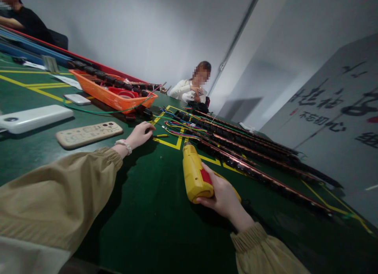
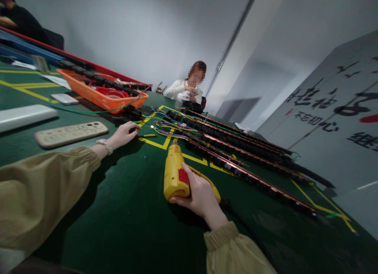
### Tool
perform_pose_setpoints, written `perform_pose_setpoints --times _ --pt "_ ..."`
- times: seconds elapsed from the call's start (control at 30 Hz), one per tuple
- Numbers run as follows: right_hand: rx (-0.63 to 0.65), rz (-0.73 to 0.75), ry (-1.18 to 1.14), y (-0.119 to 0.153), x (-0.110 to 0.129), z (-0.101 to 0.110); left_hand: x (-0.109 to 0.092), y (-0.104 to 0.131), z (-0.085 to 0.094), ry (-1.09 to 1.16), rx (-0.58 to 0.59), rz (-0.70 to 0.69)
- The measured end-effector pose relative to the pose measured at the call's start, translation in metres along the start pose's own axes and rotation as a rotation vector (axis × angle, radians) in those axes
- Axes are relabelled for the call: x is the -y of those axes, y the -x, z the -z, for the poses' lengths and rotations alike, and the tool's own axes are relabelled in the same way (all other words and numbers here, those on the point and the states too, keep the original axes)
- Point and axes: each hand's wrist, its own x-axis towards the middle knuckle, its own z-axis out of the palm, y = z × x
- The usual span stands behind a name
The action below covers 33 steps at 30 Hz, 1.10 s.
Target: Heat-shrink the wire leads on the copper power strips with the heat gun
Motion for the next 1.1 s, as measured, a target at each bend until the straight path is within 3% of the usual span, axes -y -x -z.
perform_pose_setpoints --times 0.23,0.43,0.6,0.7,0.97,1.1 --pt "0.012 -0.013 0.002 0.000 -0.001 -0.001 -0.050 0.007 -0.025 0.207 0.168 -0.078" --pt "0.025 -0.039 0.004 0.000 0.000 -0.001 -0.051 0.010 -0.019 0.069 0.322 0.054" --pt "0.023 -0.028 -0.002 -0.001 0.002 0.000 -0.052 0.010 -0.017 -0.041 0.422 0.010" --pt "0.015 -0.023 0.007 -0.001 0.001 0.000 -0.054 0.011 -0.018 -0.038 0.420 0.030" --pt "0.006 -0.013 0.010 -0.001 0.000 -0.002 -0.034 0.009 -0.025 -0.018 0.200 0.122" --pt "-0.002 -0.013 0.022 -0.001 0.002 -0.001 -0.033 0.008 -0.025 -0.039 0.239 0.137"
